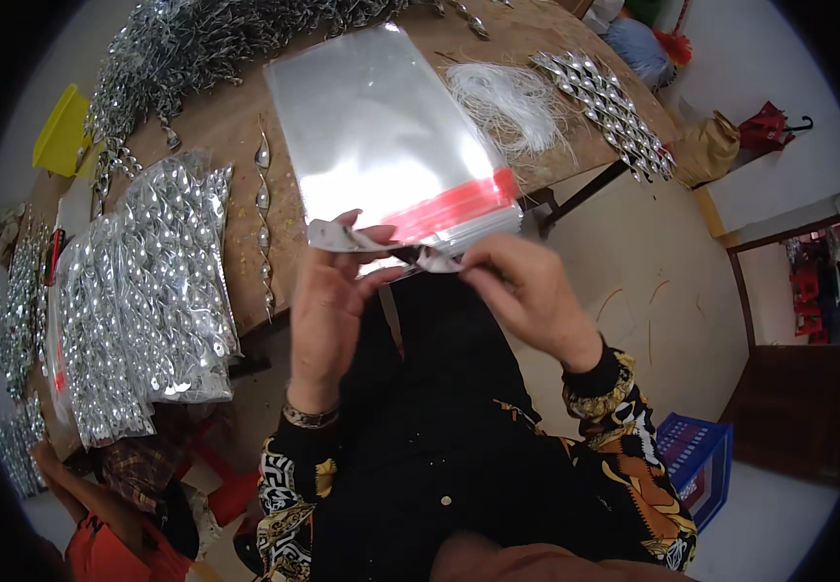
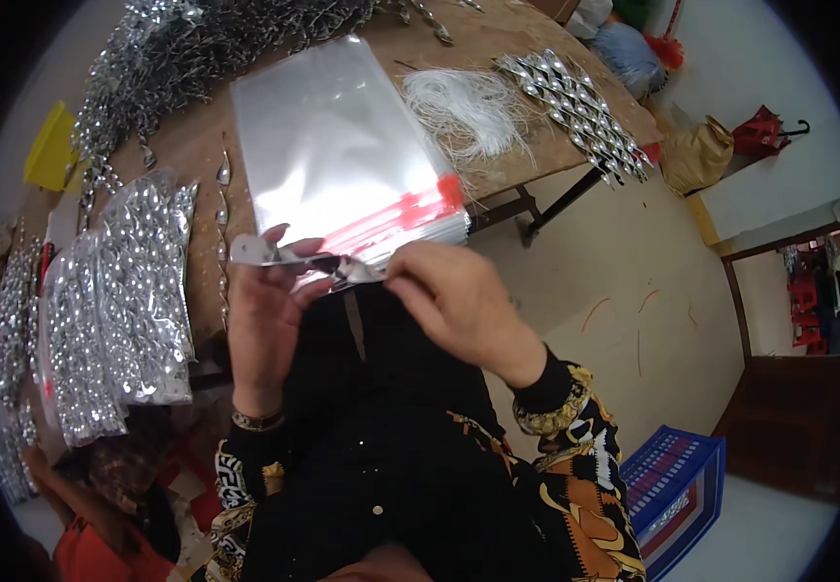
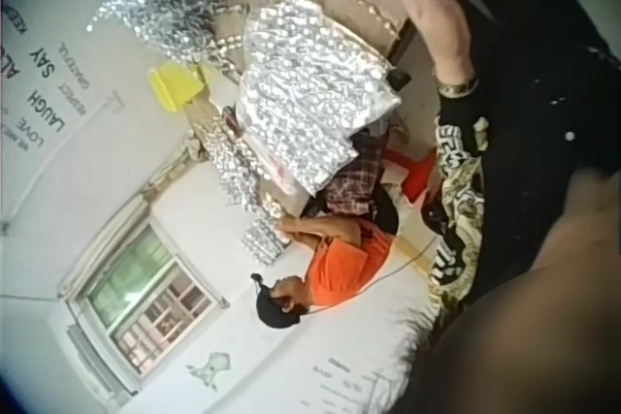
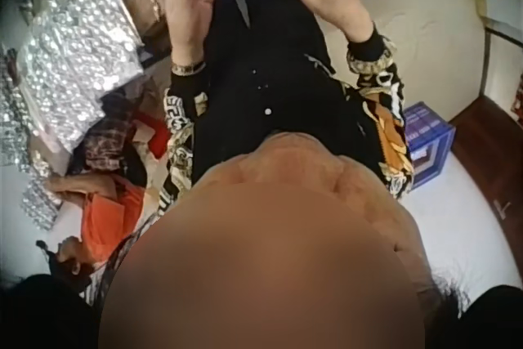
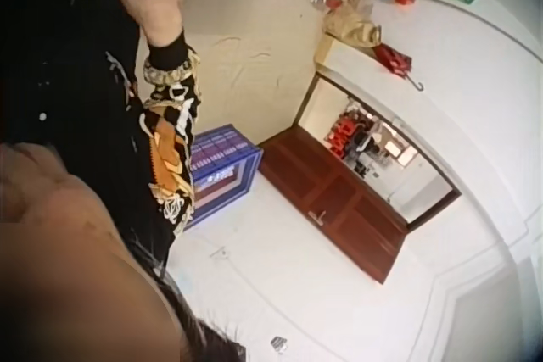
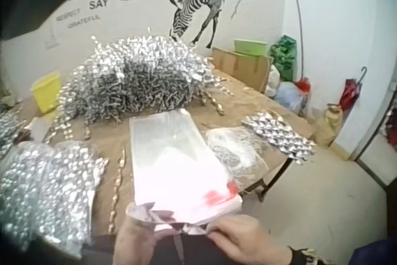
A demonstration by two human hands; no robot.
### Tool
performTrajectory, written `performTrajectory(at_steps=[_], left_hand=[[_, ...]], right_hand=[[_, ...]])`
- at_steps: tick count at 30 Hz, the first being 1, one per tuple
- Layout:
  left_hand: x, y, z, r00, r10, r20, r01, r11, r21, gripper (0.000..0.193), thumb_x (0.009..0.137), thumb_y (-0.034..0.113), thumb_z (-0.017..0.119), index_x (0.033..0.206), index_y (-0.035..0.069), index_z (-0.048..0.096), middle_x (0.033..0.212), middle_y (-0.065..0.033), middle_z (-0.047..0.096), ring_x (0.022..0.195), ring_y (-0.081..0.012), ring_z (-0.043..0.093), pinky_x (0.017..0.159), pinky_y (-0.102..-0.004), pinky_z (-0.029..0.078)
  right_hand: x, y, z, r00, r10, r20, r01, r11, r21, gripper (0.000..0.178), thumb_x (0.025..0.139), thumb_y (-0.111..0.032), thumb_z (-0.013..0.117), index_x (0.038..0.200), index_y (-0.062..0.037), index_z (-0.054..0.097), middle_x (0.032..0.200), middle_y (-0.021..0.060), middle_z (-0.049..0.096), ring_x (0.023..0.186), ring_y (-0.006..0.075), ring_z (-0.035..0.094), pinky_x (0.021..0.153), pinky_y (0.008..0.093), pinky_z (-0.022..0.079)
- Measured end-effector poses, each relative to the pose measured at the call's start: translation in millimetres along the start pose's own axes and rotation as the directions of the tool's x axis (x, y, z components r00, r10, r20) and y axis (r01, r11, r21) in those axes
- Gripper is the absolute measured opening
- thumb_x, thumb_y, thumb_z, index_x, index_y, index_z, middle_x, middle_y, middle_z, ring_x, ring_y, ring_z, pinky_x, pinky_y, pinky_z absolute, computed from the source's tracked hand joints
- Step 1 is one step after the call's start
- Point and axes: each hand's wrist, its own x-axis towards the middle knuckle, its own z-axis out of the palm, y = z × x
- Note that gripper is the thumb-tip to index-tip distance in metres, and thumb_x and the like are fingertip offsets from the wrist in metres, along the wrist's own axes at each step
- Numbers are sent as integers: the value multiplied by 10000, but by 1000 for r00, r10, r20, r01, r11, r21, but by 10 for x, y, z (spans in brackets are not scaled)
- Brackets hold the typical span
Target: Attaching hooks to silver tinsel decorations and placing them into plastic bags at a workbench.
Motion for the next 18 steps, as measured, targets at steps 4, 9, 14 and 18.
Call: performTrajectory(at_steps=[4, 9, 14, 18], left_hand=[[41, -222, 235, 999, 53, -5, -53, 998, 23, 499, 980, 334, 474, 1340, 4, 374, 1197, -185, 560, 1121, -283, 551, 926, -407, 466], [122, -219, 256, 998, -9, -55, 5, 997, -77, 247, 986, 221, 480, 1138, 28, 511, 884, -100, 622, 891, -226, 606, 836, -373, 487], [192, -122, 293, 990, -19, -139, 4, 995, -104, 167, 969, 191, 523, 1023, 36, 553, 753, -34, 544, 728, -152, 540, 748, -320, 487], [228, -134, 296, 989, 16, -147, -24, 998, -50, 165, 964, 161, 529, 1040, 23, 574, 721, -16, 505, 671, -118, 477, 667, -292, 459]], right_hand=[[-163, -35, 193, 993, 94, 75, -107, 978, 179, 105, 809, -15, 647, 898, 2, 594, 790, 122, 603, 709, 251, 615, 620, 313, 470], [-109, 195, 41, 998, 56, 32, -60, 991, 116, 92, 829, -48, 642, 897, 6, 610, 801, 113, 614, 719, 226, 613, 651, 307, 472], [229, 659, -272, 975, 81, -208, -80, 997, 14, 79, 841, -38, 609, 898, 16, 619, 803, 105, 618, 713, 211, 601, 645, 292, 464], [480, 1038, -362, 960, 84, -268, -124, 983, -137, 115, 848, -81, 603, 901, 17, 629, 811, 122, 620, 718, 219, 600, 647, 298, 462]])
